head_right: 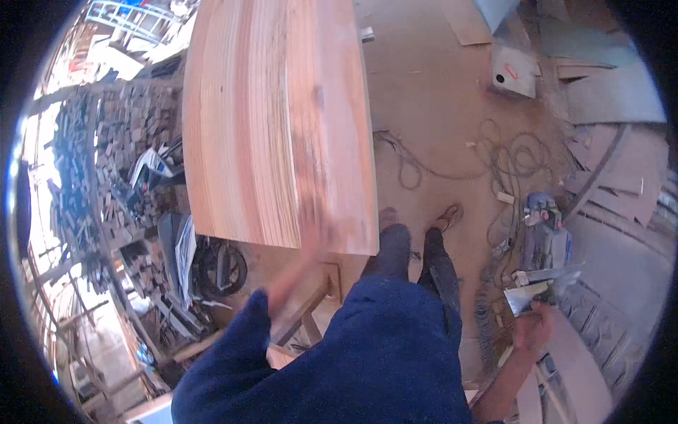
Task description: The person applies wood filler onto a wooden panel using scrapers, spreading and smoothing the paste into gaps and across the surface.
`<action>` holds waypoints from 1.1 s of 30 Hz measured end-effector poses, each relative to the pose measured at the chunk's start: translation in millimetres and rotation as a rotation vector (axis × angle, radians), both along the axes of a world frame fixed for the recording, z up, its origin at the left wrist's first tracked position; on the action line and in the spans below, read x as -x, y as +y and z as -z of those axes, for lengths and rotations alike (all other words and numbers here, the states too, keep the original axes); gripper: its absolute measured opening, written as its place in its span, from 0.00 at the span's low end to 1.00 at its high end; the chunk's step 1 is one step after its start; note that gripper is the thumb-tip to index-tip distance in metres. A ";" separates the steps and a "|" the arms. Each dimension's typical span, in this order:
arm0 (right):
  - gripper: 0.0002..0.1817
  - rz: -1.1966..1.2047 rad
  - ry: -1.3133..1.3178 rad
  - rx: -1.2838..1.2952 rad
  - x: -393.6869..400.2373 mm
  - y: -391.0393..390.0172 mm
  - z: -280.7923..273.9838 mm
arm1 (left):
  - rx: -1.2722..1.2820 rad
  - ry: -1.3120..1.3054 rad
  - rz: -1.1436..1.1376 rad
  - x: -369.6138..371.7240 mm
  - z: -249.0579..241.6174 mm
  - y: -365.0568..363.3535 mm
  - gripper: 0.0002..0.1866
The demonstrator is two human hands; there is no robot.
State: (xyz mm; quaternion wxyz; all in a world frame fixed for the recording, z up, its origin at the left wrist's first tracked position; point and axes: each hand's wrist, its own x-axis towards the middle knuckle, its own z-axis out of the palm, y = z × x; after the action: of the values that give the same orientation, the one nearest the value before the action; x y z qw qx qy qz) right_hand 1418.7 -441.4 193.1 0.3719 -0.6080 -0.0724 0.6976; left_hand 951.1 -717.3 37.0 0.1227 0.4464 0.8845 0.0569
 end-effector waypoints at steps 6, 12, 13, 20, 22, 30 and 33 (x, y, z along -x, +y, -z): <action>0.25 -0.177 0.167 -0.083 21.7 75.9 2.6 | 0.787 -0.587 -0.448 -189.4 -118.3 -169.0 0.34; 0.21 -0.665 0.382 -0.103 176.6 132.3 1.1 | -0.183 -0.742 -0.389 -65.9 -136.2 132.0 0.34; 0.21 -0.727 0.376 -0.106 203.4 136.6 -1.4 | -0.514 -0.993 -0.376 -61.7 -144.8 184.7 0.32; 0.21 -0.909 0.350 -0.218 315.8 198.0 -52.7 | -1.253 -1.695 -0.703 -24.1 -132.8 365.0 0.25; 0.20 -0.901 0.267 -0.425 329.0 233.5 -63.2 | -1.495 -1.799 -0.972 12.3 -148.6 395.8 0.23; 0.14 -1.132 -0.155 -1.713 478.3 362.5 -95.9 | -0.966 -2.024 -0.976 157.6 -206.0 473.7 0.18; 0.13 -0.822 -0.147 -1.104 501.0 371.1 -66.5 | -1.068 -1.962 -0.898 184.4 -210.3 496.5 0.19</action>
State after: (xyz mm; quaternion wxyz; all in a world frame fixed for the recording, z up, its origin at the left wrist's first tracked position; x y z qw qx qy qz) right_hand 917.7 -70.3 259.6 0.3265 -0.2983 -0.6666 0.6000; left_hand 766.8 -220.8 247.3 0.5121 -0.1402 0.3558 0.7691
